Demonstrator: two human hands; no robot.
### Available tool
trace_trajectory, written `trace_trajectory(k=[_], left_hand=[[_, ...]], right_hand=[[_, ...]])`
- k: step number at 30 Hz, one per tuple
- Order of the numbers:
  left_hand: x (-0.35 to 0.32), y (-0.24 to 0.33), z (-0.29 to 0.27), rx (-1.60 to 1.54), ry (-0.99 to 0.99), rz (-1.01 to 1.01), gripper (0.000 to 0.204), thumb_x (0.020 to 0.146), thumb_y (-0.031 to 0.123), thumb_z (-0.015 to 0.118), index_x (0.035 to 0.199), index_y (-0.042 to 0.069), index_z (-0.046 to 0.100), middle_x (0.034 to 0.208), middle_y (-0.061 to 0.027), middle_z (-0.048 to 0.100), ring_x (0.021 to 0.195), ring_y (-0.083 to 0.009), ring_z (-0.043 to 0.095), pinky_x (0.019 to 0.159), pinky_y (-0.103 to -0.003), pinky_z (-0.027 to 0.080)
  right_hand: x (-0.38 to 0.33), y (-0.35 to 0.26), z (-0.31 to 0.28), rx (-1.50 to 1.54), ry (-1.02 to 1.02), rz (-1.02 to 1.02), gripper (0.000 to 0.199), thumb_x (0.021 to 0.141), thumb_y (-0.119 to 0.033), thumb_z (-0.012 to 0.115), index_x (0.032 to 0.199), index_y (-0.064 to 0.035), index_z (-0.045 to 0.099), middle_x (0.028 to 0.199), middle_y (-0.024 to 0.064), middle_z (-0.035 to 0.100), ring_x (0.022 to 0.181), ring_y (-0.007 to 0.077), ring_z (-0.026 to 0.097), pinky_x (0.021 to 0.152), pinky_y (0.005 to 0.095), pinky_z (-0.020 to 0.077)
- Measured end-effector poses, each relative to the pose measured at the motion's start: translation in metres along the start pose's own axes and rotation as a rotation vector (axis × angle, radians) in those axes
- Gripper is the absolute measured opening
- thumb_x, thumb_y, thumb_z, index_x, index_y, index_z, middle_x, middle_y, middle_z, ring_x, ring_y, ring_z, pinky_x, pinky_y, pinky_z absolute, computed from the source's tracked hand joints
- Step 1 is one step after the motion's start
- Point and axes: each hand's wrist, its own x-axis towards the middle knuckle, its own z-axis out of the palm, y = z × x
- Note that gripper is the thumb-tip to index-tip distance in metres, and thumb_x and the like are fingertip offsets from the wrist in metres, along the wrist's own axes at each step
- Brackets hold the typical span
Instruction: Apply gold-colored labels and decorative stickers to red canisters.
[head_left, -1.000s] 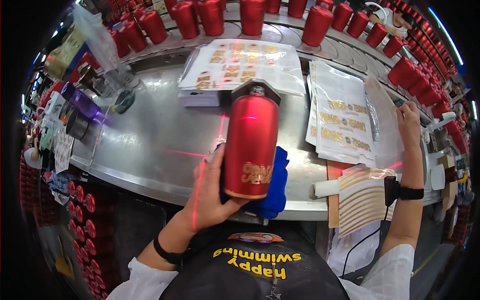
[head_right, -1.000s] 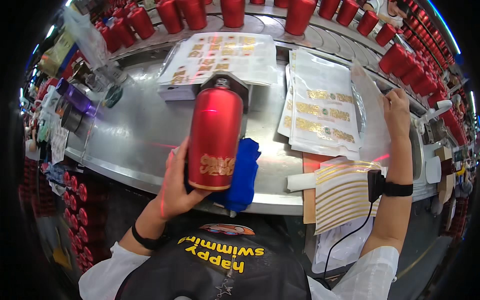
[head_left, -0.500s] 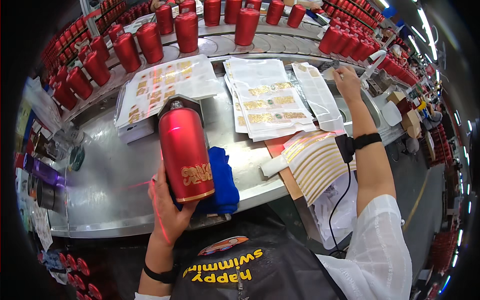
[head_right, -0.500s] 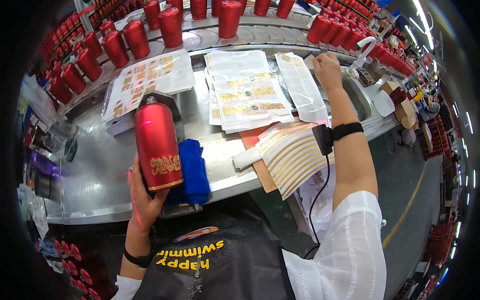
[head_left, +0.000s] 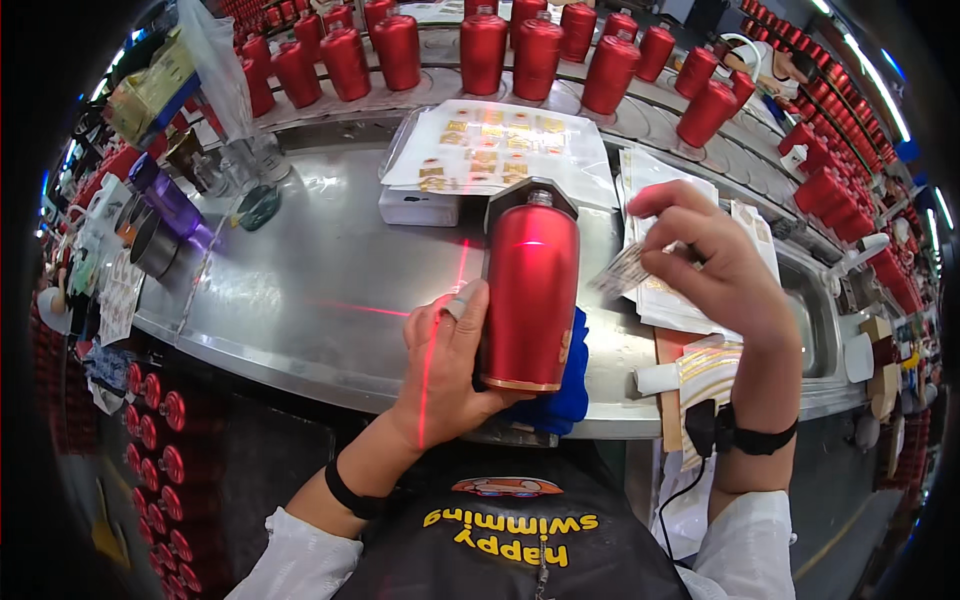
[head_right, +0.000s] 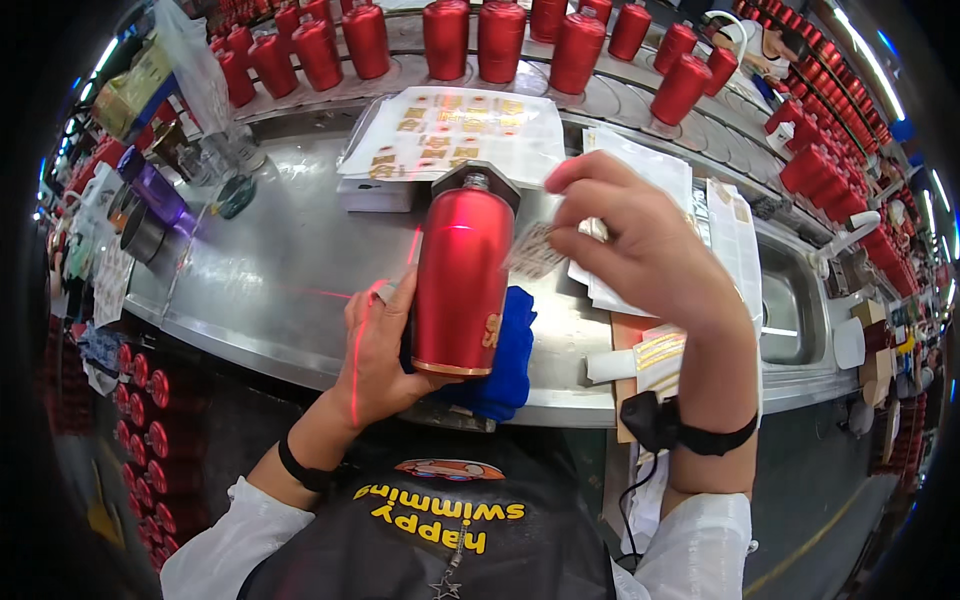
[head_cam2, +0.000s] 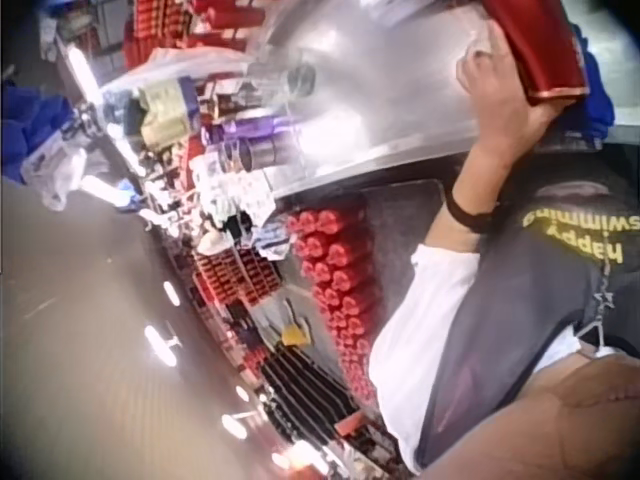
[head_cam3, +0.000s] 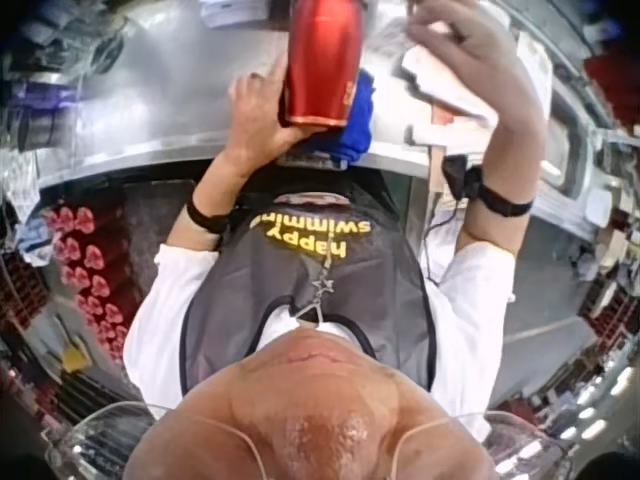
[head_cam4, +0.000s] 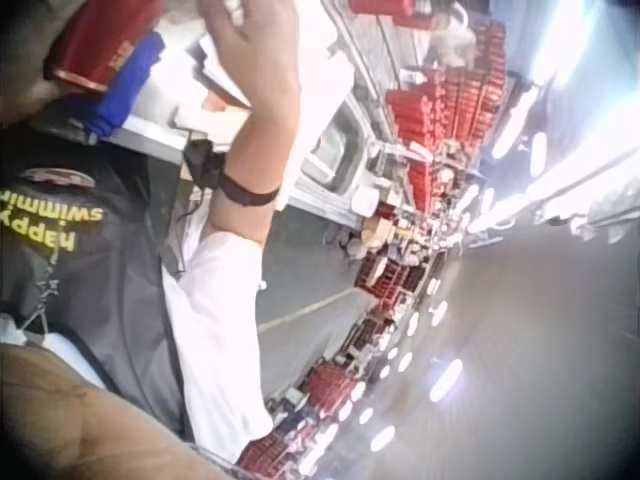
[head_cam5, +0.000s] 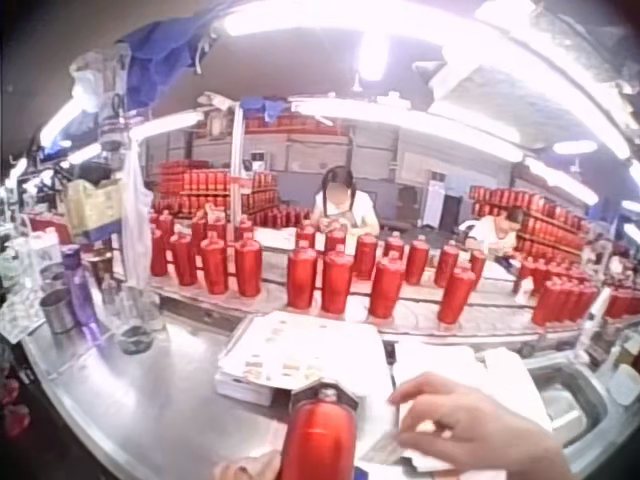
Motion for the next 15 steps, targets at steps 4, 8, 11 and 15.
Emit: trace_trajectory(k=[4, 8, 11, 15], left_hand=[[-0.001, 0.001, -0.001, 0.106, 0.013, 0.056, 0.111, 0.068, 0.056, 0.08, 0.145, -0.006, 0.03, 0.129, -0.0227, 0.049, 0.112, -0.0367, 0.044, 0.098, -0.05, 0.03], [-0.003, -0.008, 0.0, -0.014, -0.039, 0.009, 0.115, 0.066, 0.042, 0.086, 0.15, -0.002, 0.022, 0.134, -0.0219, 0.049, 0.119, -0.0353, 0.046, 0.105, -0.048, 0.029], [0.005, -0.024, -0.001, -0.515, -0.109, 0.04, 0.115, 0.069, 0.039, 0.084, 0.152, -0.002, 0.016, 0.139, -0.0223, 0.046, 0.13, -0.0335, 0.04, 0.111, -0.047, 0.026], [0.036, -0.033, 0.012, -0.958, -0.014, -0.155, 0.104, 0.077, 0.032, 0.079, 0.152, -0.003, 0.014, 0.142, -0.0202, 0.044, 0.131, -0.0293, 0.04, 0.112, -0.043, 0.03]], right_hand=[[0.027, -0.017, 0.039, 0.059, -0.118, -0.056, 0.01, 0.085, -0.008, 0.068, 0.091, -0.0024, 0.063, 0.109, 0.0133, 0.056, 0.096, 0.0298, 0.059, 0.082, 0.0365, 0.0494], [0.037, -0.008, 0.064, -0.113, -0.039, -0.017, 0.009, 0.082, -0.005, 0.07, 0.083, -0.0029, 0.061, 0.112, 0.013, 0.055, 0.103, 0.0306, 0.056, 0.087, 0.0383, 0.0467], [0.036, -0.002, 0.071, -0.08, 0.013, -0.011, 0.01, 0.081, -0.006, 0.07, 0.082, -0.0028, 0.061, 0.114, 0.0135, 0.054, 0.107, 0.0312, 0.054, 0.089, 0.0397, 0.0457], [0.036, 0.001, 0.079, -0.106, 0.054, -0.031, 0.012, 0.082, -0.01, 0.07, 0.085, -0.0015, 0.062, 0.112, 0.0159, 0.055, 0.106, 0.0347, 0.055, 0.09, 0.0409, 0.0471]])
